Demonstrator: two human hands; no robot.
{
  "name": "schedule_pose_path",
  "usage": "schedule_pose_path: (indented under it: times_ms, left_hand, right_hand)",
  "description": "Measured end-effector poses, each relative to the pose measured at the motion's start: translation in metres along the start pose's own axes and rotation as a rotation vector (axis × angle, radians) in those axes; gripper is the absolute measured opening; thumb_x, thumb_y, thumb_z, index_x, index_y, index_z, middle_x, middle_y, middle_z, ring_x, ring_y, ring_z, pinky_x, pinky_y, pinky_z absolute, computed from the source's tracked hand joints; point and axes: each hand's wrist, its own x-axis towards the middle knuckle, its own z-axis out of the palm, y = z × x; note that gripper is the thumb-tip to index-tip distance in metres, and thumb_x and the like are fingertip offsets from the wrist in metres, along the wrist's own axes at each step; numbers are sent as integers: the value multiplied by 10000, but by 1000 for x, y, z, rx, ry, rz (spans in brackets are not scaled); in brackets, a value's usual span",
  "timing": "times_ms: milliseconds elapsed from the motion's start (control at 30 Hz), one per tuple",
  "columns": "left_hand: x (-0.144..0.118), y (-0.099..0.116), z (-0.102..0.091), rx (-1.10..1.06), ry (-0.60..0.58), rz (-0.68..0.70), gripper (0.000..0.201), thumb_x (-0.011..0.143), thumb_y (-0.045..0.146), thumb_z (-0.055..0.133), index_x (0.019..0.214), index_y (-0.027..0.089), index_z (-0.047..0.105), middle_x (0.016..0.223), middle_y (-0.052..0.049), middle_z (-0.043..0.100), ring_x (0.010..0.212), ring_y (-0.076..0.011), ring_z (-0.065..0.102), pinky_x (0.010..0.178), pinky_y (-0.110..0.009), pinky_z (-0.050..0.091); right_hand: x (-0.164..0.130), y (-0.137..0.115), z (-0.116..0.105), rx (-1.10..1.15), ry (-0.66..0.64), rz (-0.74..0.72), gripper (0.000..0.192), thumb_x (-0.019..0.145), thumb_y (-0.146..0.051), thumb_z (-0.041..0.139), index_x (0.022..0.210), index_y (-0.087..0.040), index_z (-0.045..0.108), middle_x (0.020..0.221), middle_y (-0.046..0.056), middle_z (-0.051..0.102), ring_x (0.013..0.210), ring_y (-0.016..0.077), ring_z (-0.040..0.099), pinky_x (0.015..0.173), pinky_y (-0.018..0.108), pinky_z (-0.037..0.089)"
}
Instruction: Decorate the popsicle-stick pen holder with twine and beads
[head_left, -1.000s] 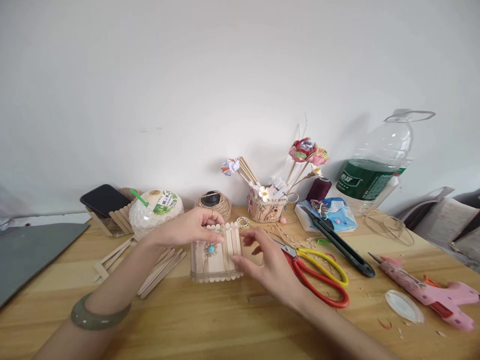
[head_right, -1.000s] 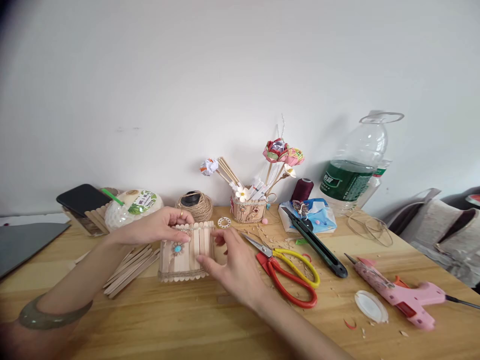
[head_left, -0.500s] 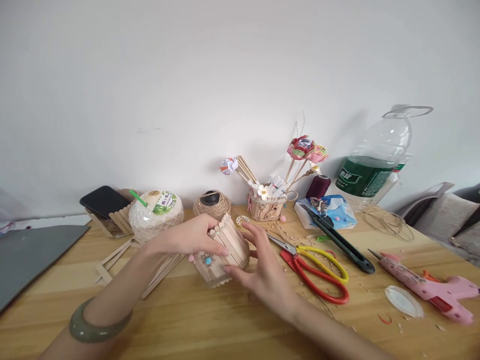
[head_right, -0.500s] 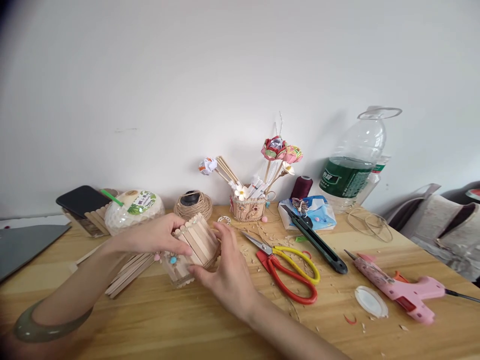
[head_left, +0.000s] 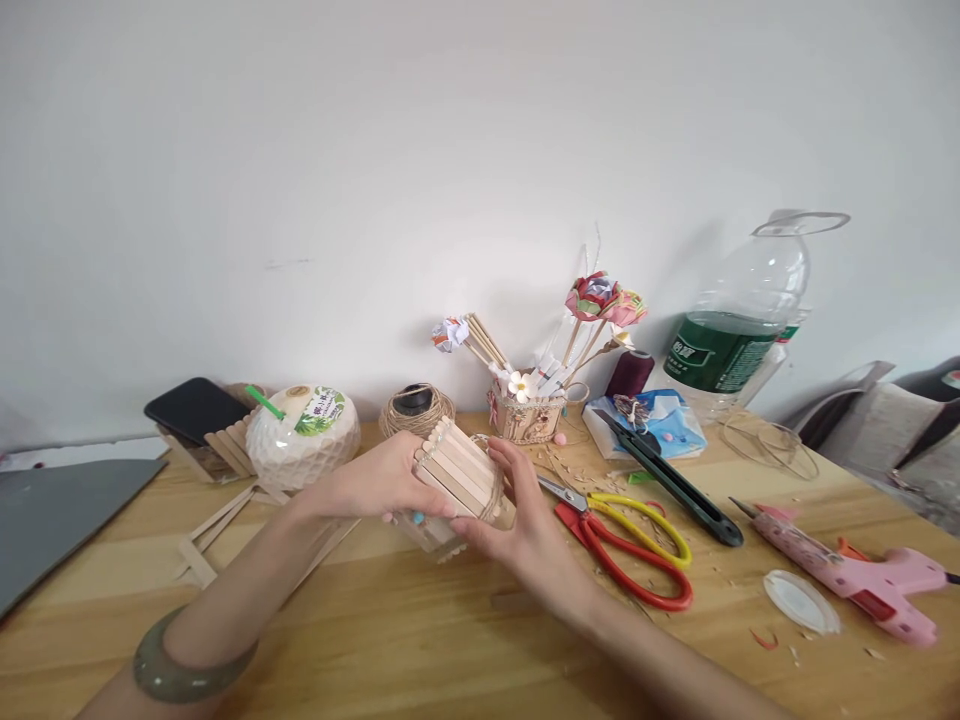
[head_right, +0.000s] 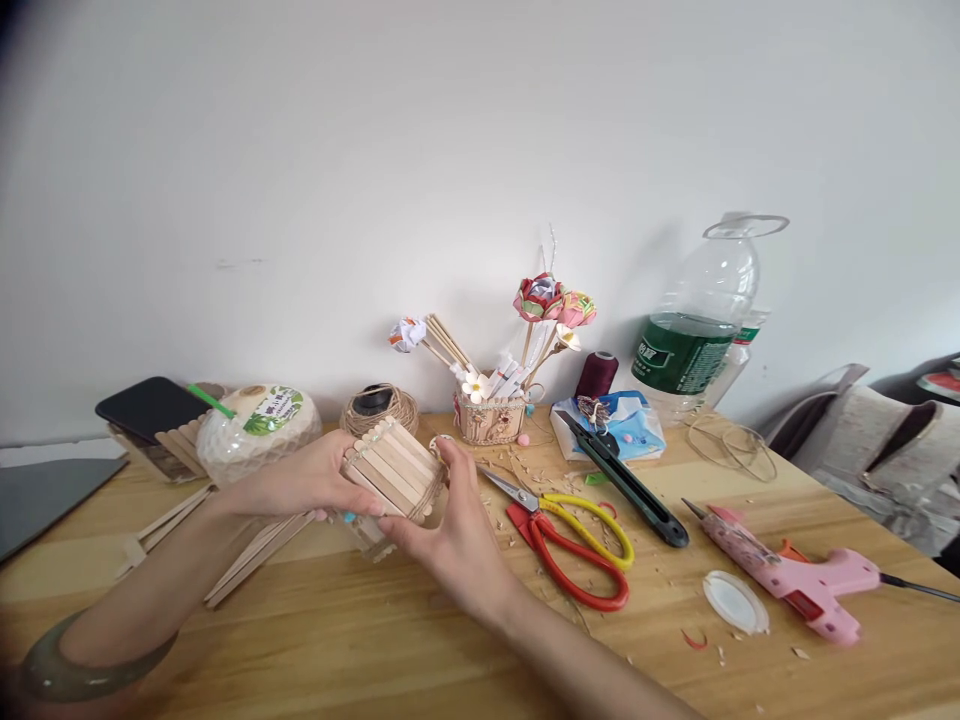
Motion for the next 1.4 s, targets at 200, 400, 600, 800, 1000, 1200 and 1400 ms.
schedule_pose_path:
  times_ms: [200,400,600,800,1000,1200,1400]
  left_hand:
    - [-5,5,9,-171,21,152,63,638,131,654,697,147,639,520,84,483,477,-66,382,463,-177,337]
    - [-6,9,14,-205,27,218,62,640,111,646,603,149,613,502,82,471,511,-81,419,534,-197,383]
    - [-3,3,16,-194,29,235,40,641,155,656,679,144,650,645,33,605,629,-129,525,620,-228,433]
    - [-7,7,13,68,-49,194,135,683,166,593,802,164,656,785,23,658,785,-187,578,723,-266,443]
    - [-16,12,17,475,112,128,69,666,215,612,729,200,636,757,30,666,750,-216,602,700,-294,433]
    - [-3,-5,1,217,635,346,541,648,335,718,1142,253,512,1294,-61,496,1232,-267,421,1039,-406,312]
    - [14,-23,8,-500,348,299,662,648,417,744,1222,237,468,1315,-119,512,1269,-323,402,1005,-445,387]
  right_hand:
    - [0,-8,-5,75,-33,9,604,744,-325,629,1253,-217,323,1305,93,388,1196,239,421,1010,392,355]
    - [0,-12,-8,77,-14,-34,557,741,-321,642,1216,-242,363,1273,67,393,1158,233,439,958,370,395]
    - [-1,-9,-10,-6,11,-125,540,762,-332,628,1222,-239,362,1227,62,406,1165,223,409,974,354,365]
    - [2,-7,-6,-147,-30,-48,770,641,-321,725,1277,-196,309,1281,103,380,1183,253,398,1007,385,338]
    - [2,-8,-3,-133,-71,11,861,590,-293,741,1320,-189,297,1265,107,411,1156,277,434,1002,416,342]
    - [12,-1,-11,336,27,131,711,585,-280,770,1212,-198,446,1247,76,517,1196,272,438,1033,432,306]
    - [15,2,-15,542,-18,93,632,695,-368,650,1258,-203,413,1245,85,574,1150,269,527,949,415,426]
